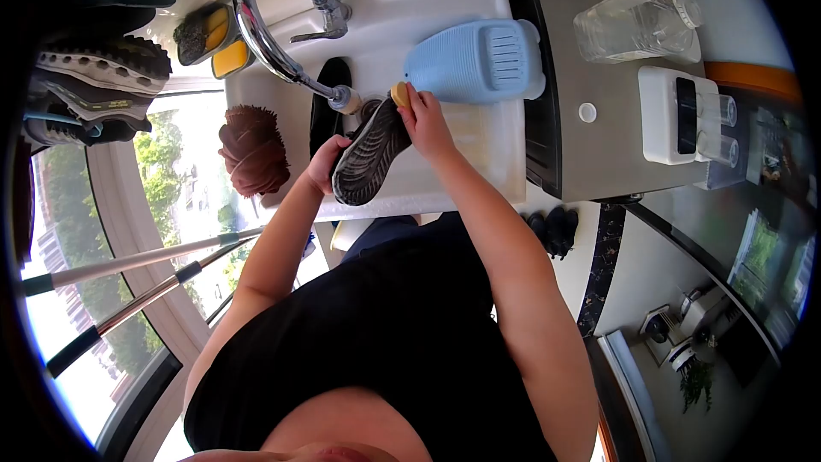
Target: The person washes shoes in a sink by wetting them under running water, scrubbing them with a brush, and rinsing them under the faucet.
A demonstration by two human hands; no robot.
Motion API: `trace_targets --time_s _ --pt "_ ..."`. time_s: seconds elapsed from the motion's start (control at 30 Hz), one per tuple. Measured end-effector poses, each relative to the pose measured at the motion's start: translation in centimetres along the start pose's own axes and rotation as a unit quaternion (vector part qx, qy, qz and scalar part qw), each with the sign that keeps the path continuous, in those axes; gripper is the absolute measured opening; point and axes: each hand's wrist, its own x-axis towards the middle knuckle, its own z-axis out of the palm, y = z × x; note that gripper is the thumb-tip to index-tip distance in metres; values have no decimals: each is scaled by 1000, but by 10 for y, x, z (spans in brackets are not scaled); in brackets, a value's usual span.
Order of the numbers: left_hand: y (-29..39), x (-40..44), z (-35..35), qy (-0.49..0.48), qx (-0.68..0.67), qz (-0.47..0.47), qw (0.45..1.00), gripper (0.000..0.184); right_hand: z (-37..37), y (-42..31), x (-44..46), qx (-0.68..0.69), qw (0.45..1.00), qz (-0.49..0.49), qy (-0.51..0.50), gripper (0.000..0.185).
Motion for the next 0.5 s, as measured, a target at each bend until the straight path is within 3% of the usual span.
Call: trace_targets --time_s 0.07,0.1,0.17,0.4,0.5 --pt "-3 4 5 -28 -31 10 999 54 2 23 -1 -28 995 96 25 52" --pt "-7 5 14 -19 -48 22 998 53 -2 22 0 -42 994 96 37 52" --pt "-7 15 13 3 -49 42 998 50 -1 1 -9 -14 999 30 28 52" --pt "-7 18 20 35 -67 83 994 43 -26 -112 -38 18 998 20 -56 56" --pt "-11 31 15 -16 -28 56 998 38 -51 -142 -44 25 998 -22 -56 58"
